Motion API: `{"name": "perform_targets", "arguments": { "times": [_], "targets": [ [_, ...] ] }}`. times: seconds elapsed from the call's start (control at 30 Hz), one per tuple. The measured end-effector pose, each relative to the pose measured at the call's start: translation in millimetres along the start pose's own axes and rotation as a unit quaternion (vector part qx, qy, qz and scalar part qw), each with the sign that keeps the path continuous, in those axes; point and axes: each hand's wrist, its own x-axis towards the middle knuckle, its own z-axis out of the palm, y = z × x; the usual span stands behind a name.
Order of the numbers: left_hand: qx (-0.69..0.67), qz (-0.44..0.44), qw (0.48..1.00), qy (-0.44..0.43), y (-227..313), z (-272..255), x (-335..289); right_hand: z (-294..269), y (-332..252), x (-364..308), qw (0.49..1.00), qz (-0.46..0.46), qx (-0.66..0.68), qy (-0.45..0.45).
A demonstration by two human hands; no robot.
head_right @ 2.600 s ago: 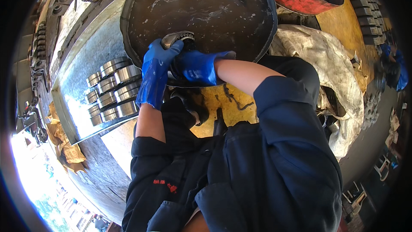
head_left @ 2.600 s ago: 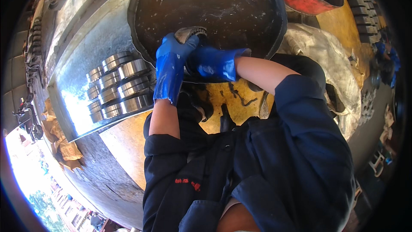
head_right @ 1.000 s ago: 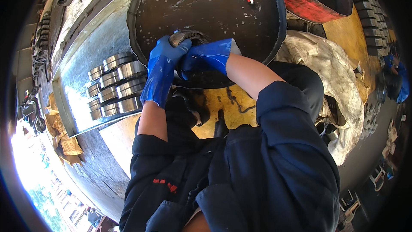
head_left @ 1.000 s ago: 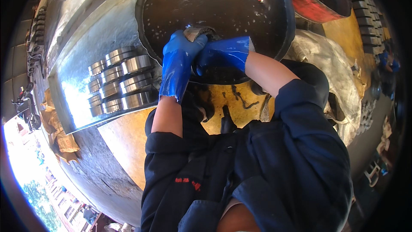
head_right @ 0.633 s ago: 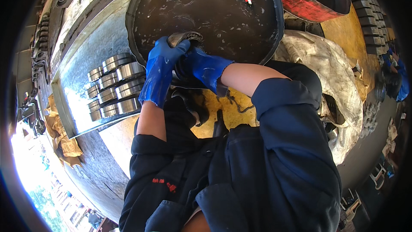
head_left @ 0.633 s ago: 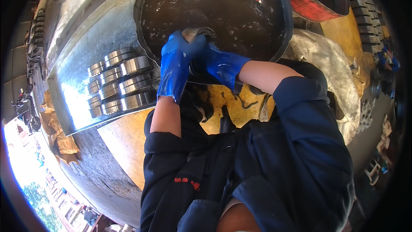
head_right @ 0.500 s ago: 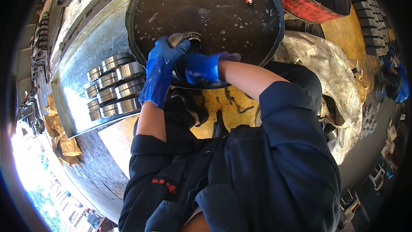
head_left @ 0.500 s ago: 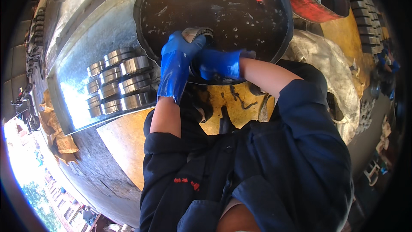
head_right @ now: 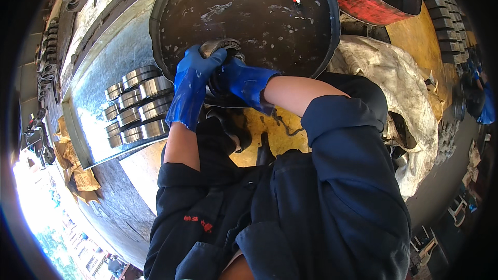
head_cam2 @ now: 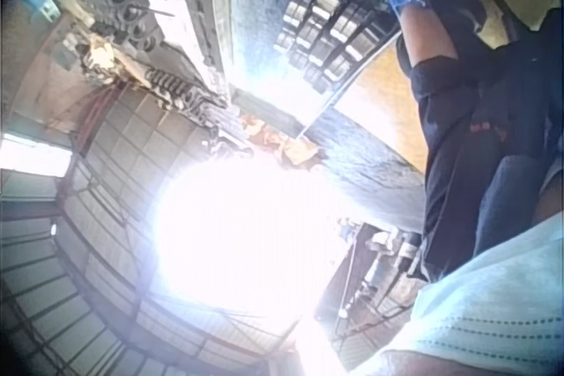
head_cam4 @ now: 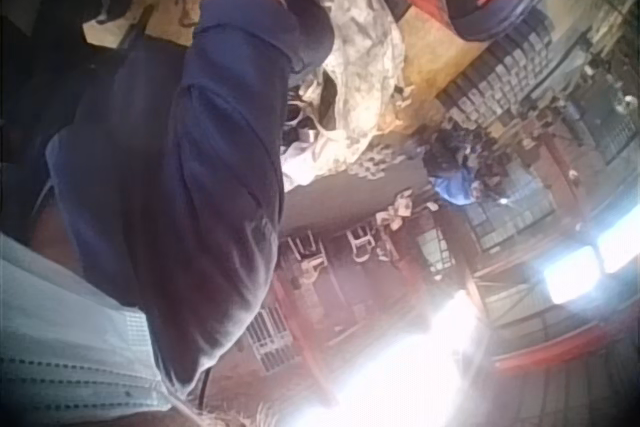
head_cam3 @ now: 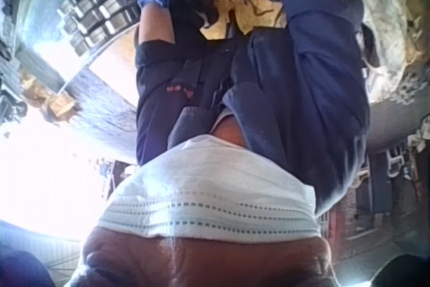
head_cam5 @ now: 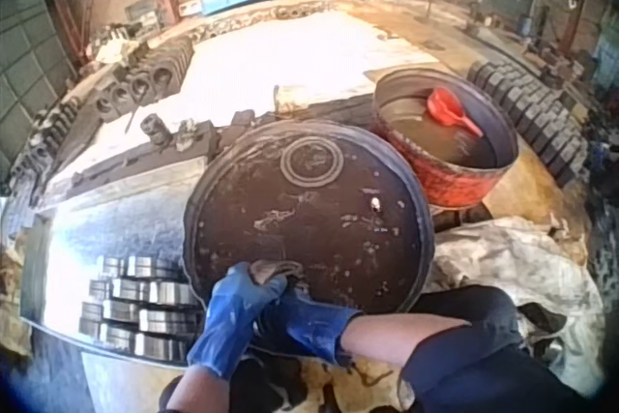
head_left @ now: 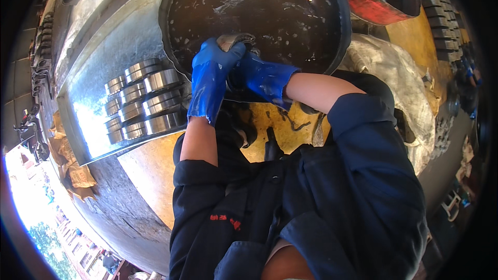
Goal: The person washes metal bearings in a container of liquid by hand, rotating and rubbing the components, and places the cleaned bearings onto a metal tray.
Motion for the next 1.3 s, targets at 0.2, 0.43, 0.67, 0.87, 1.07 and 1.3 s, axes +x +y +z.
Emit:
{"name": "perform_targets", "arguments": {
  "times": [0.2,0.43,0.67,0.87,1.07,1.3],
  "targets": [
    [-0.029,0.024,0.999,0.008,3,12,4,-45,53,40,0.995,0.03,-0.045,-0.082],
    [-0.03,-0.026,0.999,-0.018,9,-4,-5,-41,42,52,0.888,-0.013,-0.388,-0.247],
    [-0.025,-0.006,1.0,0.002,1,0,-2,-26,42,16,0.753,-0.316,-0.575,-0.041],
    [-0.026,0.008,1.0,-0.016,6,1,-1,-46,8,17,0.816,-0.226,-0.511,-0.149],
    [-0.021,-0.015,1.0,0.005,8,1,-1,-38,15,28,0.814,-0.119,-0.524,-0.222],
    [-0.034,0.033,0.999,-0.017,22,9,3,-47,99,69,0.826,-0.202,-0.526,-0.011]
  ]
}}
